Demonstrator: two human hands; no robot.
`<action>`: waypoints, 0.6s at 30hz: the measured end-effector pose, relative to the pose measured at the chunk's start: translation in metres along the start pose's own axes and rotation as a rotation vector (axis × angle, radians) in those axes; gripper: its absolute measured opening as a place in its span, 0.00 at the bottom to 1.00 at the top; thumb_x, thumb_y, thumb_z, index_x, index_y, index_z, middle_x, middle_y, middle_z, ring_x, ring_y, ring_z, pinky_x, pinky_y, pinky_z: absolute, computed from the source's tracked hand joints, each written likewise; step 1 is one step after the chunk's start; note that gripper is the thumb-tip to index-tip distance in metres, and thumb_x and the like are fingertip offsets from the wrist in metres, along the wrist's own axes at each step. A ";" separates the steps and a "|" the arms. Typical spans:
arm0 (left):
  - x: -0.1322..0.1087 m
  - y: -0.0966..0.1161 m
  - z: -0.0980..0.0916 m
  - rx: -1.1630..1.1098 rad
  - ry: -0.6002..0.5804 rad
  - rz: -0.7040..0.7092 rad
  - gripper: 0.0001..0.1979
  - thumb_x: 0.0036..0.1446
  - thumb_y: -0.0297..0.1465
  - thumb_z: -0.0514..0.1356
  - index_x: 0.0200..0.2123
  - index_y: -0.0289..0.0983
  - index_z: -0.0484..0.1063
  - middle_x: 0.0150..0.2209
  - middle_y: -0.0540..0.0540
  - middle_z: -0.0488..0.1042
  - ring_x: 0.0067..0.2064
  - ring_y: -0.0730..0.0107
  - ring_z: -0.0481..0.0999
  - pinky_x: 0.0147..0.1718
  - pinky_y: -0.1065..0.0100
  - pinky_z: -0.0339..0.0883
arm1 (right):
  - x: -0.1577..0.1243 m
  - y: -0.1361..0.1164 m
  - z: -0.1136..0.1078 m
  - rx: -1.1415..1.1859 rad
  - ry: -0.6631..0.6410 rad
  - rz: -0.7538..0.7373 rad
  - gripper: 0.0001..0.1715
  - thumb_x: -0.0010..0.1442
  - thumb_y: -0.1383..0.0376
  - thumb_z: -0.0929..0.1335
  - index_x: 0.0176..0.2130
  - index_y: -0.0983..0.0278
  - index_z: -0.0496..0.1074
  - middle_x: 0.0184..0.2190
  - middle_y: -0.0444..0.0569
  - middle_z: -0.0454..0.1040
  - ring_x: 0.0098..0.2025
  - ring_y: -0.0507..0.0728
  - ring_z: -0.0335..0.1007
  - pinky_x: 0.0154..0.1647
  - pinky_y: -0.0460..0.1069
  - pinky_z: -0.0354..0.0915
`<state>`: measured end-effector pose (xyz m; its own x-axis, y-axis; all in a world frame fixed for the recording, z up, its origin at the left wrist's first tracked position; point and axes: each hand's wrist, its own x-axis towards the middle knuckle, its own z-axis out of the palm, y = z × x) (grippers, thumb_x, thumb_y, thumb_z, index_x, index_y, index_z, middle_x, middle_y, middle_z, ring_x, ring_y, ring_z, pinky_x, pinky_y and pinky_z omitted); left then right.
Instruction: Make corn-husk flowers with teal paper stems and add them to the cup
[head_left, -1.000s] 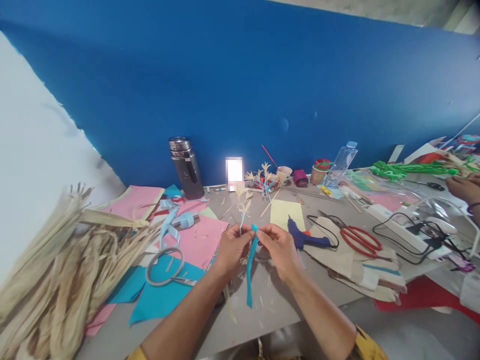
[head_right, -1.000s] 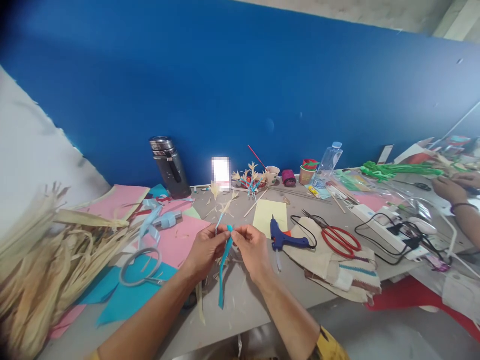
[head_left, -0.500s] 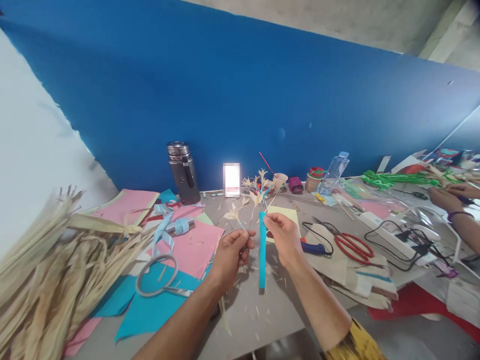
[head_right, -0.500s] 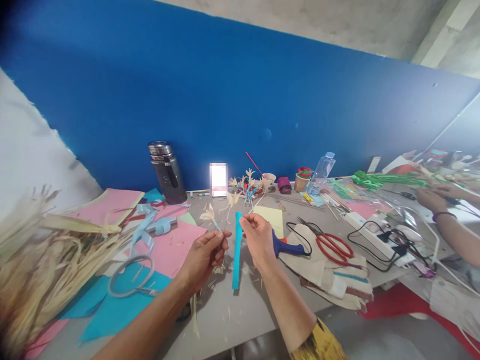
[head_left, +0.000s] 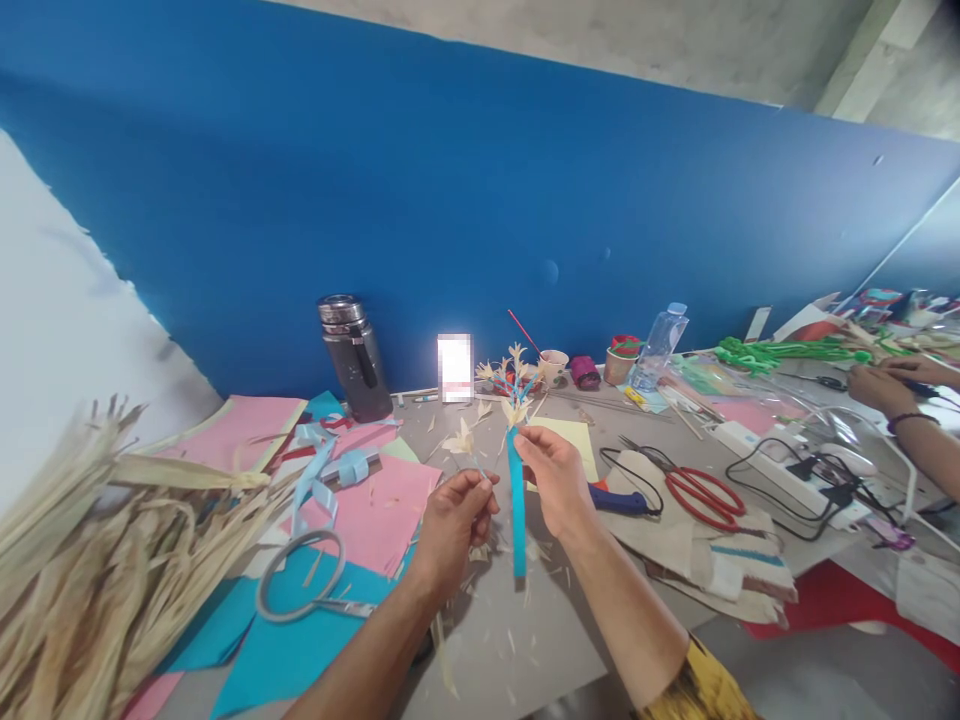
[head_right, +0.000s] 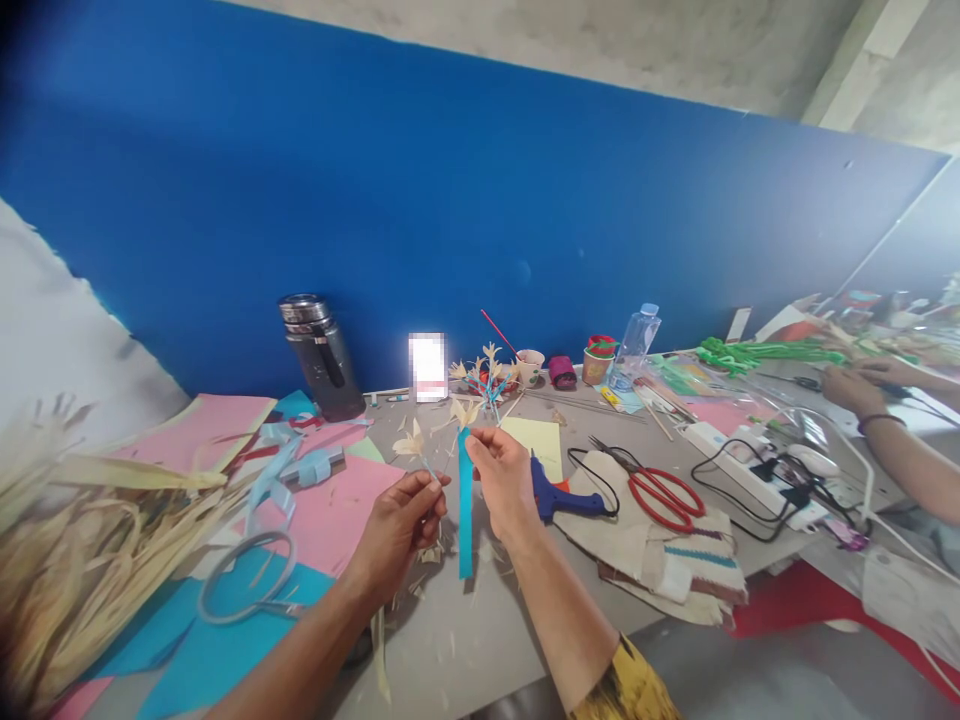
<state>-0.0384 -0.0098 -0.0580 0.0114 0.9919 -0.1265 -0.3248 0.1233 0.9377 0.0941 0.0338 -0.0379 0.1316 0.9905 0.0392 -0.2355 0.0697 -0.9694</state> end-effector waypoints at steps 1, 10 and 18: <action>0.000 0.000 0.000 0.001 0.001 -0.002 0.15 0.50 0.40 0.67 0.33 0.35 0.71 0.22 0.55 0.69 0.18 0.83 0.58 0.17 0.77 0.48 | 0.000 -0.001 0.000 0.000 0.004 0.001 0.19 0.46 0.53 0.75 0.33 0.65 0.77 0.23 0.41 0.70 0.25 0.50 0.60 0.28 0.46 0.61; 0.000 -0.002 0.001 0.033 0.032 -0.011 0.15 0.49 0.40 0.67 0.33 0.36 0.72 0.22 0.55 0.69 0.18 0.82 0.60 0.16 0.77 0.51 | 0.000 -0.002 0.002 0.025 -0.008 0.022 0.19 0.45 0.53 0.76 0.31 0.64 0.75 0.24 0.41 0.70 0.25 0.50 0.61 0.30 0.47 0.61; 0.003 -0.008 -0.004 0.203 0.108 0.134 0.13 0.53 0.39 0.64 0.35 0.35 0.75 0.22 0.53 0.70 0.17 0.81 0.61 0.15 0.76 0.55 | -0.002 -0.006 0.003 0.115 -0.047 0.040 0.20 0.42 0.54 0.77 0.30 0.64 0.74 0.25 0.41 0.70 0.27 0.51 0.61 0.29 0.46 0.60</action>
<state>-0.0393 -0.0076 -0.0668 -0.1233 0.9922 -0.0203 -0.1204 0.0053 0.9927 0.0923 0.0313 -0.0318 0.0753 0.9970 0.0154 -0.3488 0.0408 -0.9363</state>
